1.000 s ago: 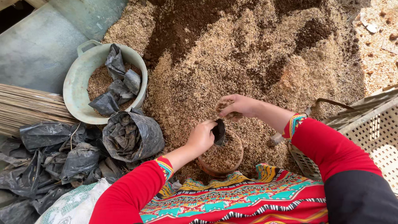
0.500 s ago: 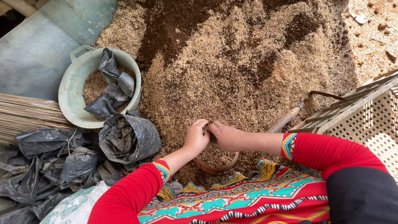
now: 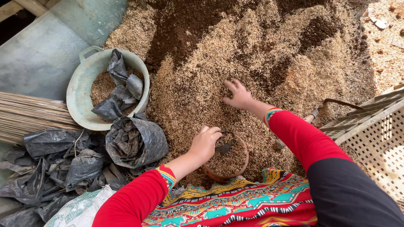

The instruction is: The person scoops a granular brown material from a large pile into a small bowl, then packs it into black plastic bags. The filled bags are placed into a white plastic crate. The person repeats this scooping, packing, and placing cycle continuously.

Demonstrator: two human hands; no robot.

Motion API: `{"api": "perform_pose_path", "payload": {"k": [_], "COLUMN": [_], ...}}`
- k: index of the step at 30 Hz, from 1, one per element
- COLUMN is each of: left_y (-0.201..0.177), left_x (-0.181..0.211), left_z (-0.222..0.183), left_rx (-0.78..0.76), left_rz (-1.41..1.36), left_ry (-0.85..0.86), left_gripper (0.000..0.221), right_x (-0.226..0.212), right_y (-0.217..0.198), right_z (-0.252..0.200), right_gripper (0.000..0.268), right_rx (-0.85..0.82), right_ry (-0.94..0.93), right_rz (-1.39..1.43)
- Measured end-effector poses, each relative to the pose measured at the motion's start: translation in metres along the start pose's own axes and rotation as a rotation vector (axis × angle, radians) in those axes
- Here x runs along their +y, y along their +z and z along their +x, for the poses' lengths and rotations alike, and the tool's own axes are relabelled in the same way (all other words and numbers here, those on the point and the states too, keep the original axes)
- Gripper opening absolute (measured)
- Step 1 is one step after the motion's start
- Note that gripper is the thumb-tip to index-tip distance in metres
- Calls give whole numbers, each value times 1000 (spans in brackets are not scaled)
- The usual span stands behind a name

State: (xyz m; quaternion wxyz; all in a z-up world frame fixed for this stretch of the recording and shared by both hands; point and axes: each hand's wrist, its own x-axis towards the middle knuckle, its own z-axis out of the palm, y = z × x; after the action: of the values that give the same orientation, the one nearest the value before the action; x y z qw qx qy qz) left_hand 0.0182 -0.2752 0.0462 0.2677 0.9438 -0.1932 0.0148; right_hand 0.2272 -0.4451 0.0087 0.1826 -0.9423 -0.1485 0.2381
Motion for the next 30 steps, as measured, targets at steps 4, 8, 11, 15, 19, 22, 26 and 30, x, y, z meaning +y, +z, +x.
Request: {"api": "perform_pose_path", "payload": {"k": [4, 8, 11, 15, 19, 22, 26, 30], "left_y": [0, -3, -1, 6, 11, 16, 21, 17], "left_x": [-1, -5, -7, -8, -10, -10, -12, -17], "left_z": [1, 1, 1, 1, 1, 5, 6, 1], "left_rx": [56, -15, -12, 85, 123, 135, 84, 77], "left_rz": [-41, -117, -146, -178, -239, -293, -315, -403], "left_ry": [48, -92, -136, -86, -122, -164, -258, -290], "left_gripper": [40, 29, 25, 28, 30, 30, 27, 22], "right_x": [-9, 8, 26, 23, -7, -31, -53, -55], "right_y": [41, 62, 58, 25, -9, -16, 2, 12], "right_z": [-30, -33, -27, -28, -59, -92, -127, -142], "right_gripper": [88, 71, 51, 35, 27, 28, 26, 43], "right_rx": [-215, -301, -312, -390, -492, -567, -358, -124], "right_ry": [-90, -112, -120, 44, 121, -20, -43, -444], "right_rz": [-256, -220, -95, 191, 777, 825, 774, 437]}}
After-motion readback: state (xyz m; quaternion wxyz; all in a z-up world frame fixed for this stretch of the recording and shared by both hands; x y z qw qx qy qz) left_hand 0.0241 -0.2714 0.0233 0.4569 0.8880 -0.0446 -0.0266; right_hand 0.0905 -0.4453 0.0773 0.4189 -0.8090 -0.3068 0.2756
